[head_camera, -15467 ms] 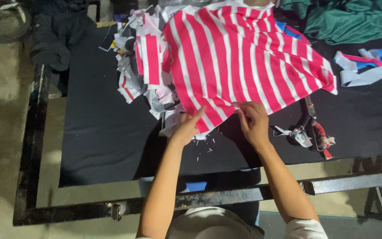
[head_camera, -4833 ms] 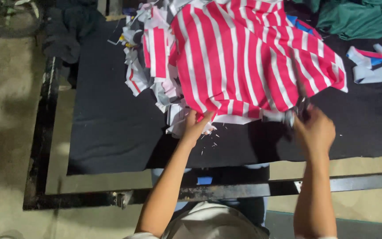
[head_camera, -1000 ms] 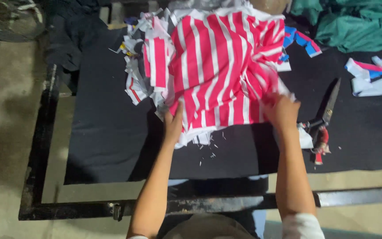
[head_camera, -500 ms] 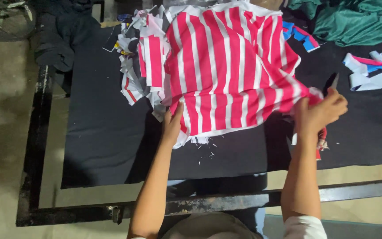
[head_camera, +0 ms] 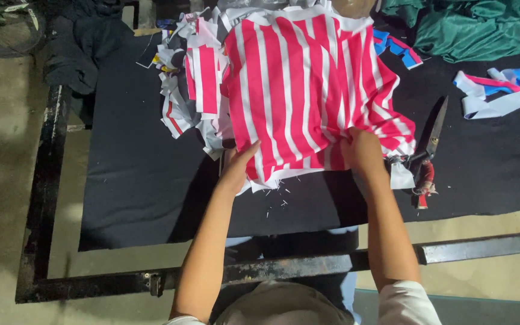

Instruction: Cutting through a stack of striped fabric pieces with large scissors and sorting the resulting pieces on a cutting table.

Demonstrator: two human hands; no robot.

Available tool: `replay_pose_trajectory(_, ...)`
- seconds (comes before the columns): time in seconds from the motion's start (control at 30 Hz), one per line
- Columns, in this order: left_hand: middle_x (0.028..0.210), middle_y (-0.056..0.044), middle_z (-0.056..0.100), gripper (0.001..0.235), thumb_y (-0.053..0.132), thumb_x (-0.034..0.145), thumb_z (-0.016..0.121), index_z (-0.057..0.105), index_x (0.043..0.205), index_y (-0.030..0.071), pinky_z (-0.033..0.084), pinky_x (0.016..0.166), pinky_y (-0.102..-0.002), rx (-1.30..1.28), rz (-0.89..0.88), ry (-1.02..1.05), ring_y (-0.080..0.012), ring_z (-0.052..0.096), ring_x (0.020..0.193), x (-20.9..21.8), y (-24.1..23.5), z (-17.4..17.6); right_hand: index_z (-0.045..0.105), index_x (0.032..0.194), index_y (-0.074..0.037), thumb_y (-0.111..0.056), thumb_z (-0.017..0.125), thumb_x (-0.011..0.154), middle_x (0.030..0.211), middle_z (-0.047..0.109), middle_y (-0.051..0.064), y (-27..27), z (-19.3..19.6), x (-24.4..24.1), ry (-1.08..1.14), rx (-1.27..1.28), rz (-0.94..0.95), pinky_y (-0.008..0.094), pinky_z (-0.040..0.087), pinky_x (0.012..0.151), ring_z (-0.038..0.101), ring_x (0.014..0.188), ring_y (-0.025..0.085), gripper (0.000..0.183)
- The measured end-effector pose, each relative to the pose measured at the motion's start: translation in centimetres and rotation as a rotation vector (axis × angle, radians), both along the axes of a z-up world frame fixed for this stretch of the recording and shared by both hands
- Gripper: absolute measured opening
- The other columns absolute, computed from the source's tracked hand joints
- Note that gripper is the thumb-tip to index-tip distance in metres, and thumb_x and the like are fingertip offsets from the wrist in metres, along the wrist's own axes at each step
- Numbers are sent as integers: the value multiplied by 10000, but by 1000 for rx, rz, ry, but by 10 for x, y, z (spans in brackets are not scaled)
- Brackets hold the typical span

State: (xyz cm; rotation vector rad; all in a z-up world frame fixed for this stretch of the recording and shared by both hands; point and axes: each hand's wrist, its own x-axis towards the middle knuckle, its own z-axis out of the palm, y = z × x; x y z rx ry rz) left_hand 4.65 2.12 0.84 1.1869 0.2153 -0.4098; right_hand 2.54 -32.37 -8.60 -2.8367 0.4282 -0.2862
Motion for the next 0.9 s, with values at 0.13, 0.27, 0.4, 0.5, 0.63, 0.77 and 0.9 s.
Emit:
replay_pose_trajectory(0.13,1325,-75,662,536,303,882,848,651,1354,144,421,1111,-489,65,-18,-126,-245,602,1250,-7,-5,-8,777,990,-169,-381,683,896,864,715,144,-48,-21,0,28,549,-56,470,491,790,689,909,366,250)
replay_pose_trajectory(0.27,1395,-63,629,470,331,957,778,646,1370,149,395,1137,-490,158,-57,-216,-247,558,1305,12,-4,-26,779,1155,-124,-354,635,949,1036,725,189,-29,39,-9,42,670,-98,485,483,854,677,1030,385,340)
replay_pose_trajectory(0.4,1569,-294,358,879,531,919,732,382,1538,15,166,1190,-688,217,-12,-56,-459,291,1499,49,-23,5,752,1183,-17,-293,635,913,1137,703,345,1,116,2,337,472,-37,578,462,989,615,1169,529,404)
replay_pose_trajectory(0.5,1375,-326,526,648,480,979,637,557,1348,-46,276,1172,-598,387,71,-416,-467,430,1390,126,-52,13,712,1221,65,-229,537,960,1144,681,418,-27,109,72,411,341,106,601,445,1019,598,1170,588,431)
replay_pose_trajectory(0.63,720,16,288,532,684,897,400,372,773,167,334,671,-354,382,132,-673,-151,375,654,179,-79,114,385,879,-115,-91,409,1070,836,401,41,-84,94,158,-693,387,300,465,350,741,403,778,209,194)
replay_pose_trajectory(0.77,652,65,383,402,542,960,476,623,883,175,332,569,-289,119,183,-794,-69,373,573,153,-82,140,487,913,-77,-200,426,1114,760,522,60,-20,162,132,-1089,279,65,406,381,636,474,668,197,243)
replay_pose_trajectory(0.9,1370,-91,523,646,530,914,508,521,1377,81,403,1084,-389,182,89,-394,-234,473,1298,138,-66,89,441,955,-111,-72,634,1043,682,422,11,-24,153,112,-671,212,83,371,315,590,385,614,153,217)
